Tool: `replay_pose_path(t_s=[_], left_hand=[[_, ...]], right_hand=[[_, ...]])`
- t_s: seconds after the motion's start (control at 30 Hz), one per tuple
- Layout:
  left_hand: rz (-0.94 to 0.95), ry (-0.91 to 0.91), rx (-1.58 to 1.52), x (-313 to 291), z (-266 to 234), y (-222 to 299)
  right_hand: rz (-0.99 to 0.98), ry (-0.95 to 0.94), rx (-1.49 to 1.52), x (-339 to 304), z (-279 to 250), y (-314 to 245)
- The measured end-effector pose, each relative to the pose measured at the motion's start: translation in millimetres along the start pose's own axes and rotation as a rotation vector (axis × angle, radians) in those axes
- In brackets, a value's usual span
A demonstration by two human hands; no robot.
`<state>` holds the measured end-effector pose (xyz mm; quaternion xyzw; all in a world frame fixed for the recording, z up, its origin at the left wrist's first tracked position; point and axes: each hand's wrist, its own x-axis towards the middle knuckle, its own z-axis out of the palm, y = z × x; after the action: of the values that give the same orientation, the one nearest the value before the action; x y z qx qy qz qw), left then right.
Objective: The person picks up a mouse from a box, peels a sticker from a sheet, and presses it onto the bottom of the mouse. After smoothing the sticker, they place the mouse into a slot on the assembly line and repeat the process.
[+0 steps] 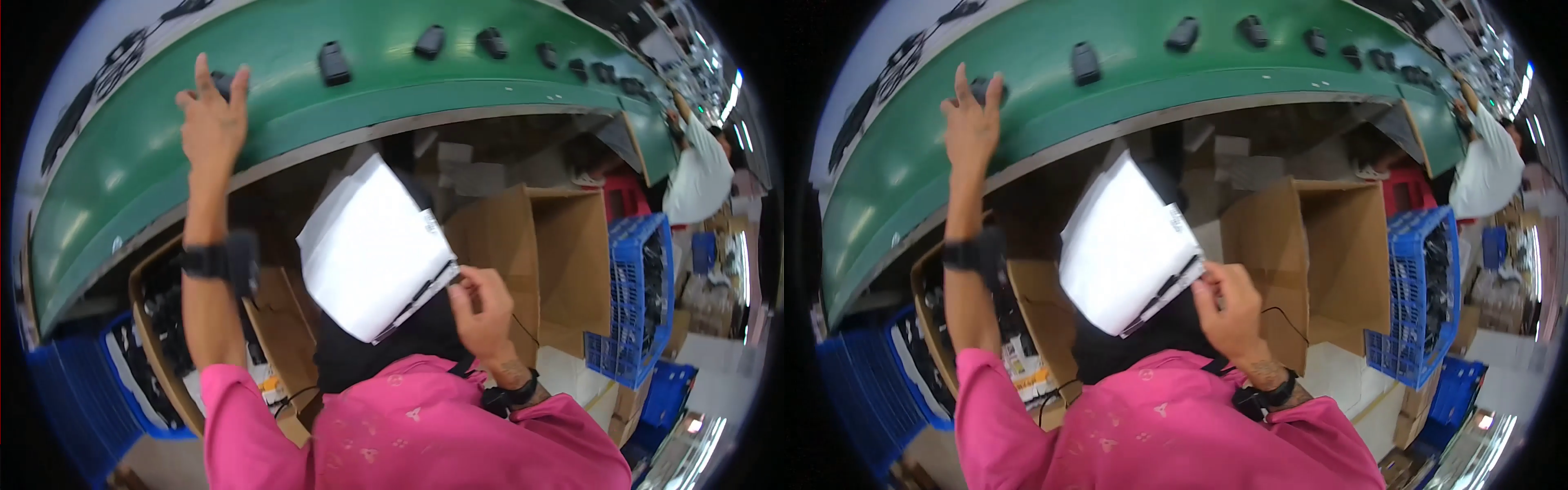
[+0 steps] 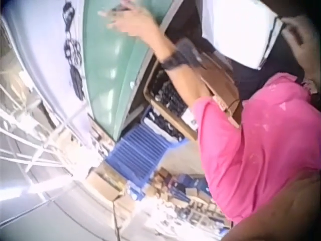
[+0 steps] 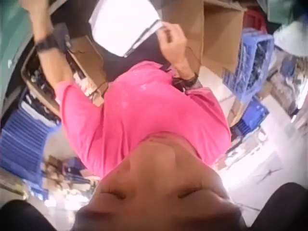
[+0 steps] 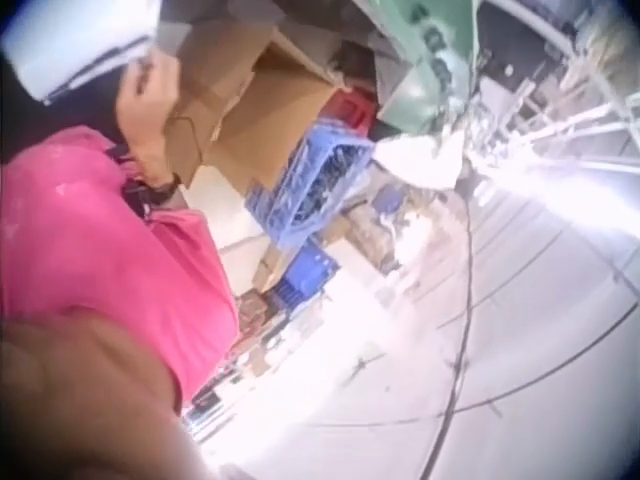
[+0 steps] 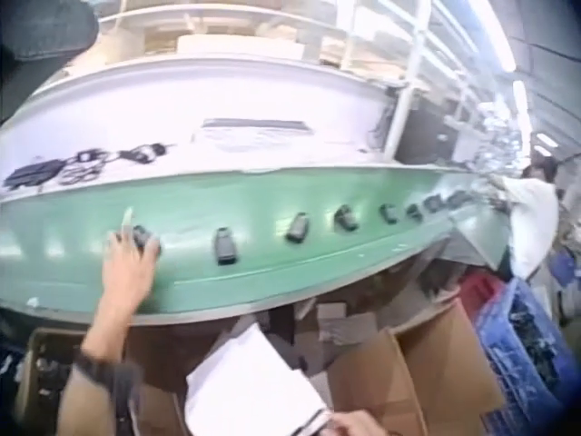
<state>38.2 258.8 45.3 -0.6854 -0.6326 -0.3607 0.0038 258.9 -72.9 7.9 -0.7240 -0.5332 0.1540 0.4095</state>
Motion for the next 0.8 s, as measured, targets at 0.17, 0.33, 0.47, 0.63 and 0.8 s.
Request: replay_pose_path(t_s=[0.17, 0.33, 0.47, 0.63, 0.8], left_hand=[[-0.036, -0.36, 0.375, 58.3, 52.2, -6.0], [0.172, -0.368, 0.217, 82.6, 61.5, -120.8], [0.212, -0.32, -0.458, 30.3, 14.3, -92.0], [-0.027, -0.582, -1.033, -133.1, -102.5, 64.0], [-0.346, -0.872, -1.345, -227.7, -66.5, 81.7]], right_hand=[[0.048, 0.1, 0.005, -8.4, 9.4, 0.5], [-0.296, 0.074, -0.195, -1.7, 34.6, 8.0], [0.076, -0.01, 0.129, -5.5, 45.0, 19.4], [0.135, -0.114, 0.174, 2.8, 36.3, 18.8], [0.054, -0.021, 0.211, 4.0, 28.7, 19.7]])
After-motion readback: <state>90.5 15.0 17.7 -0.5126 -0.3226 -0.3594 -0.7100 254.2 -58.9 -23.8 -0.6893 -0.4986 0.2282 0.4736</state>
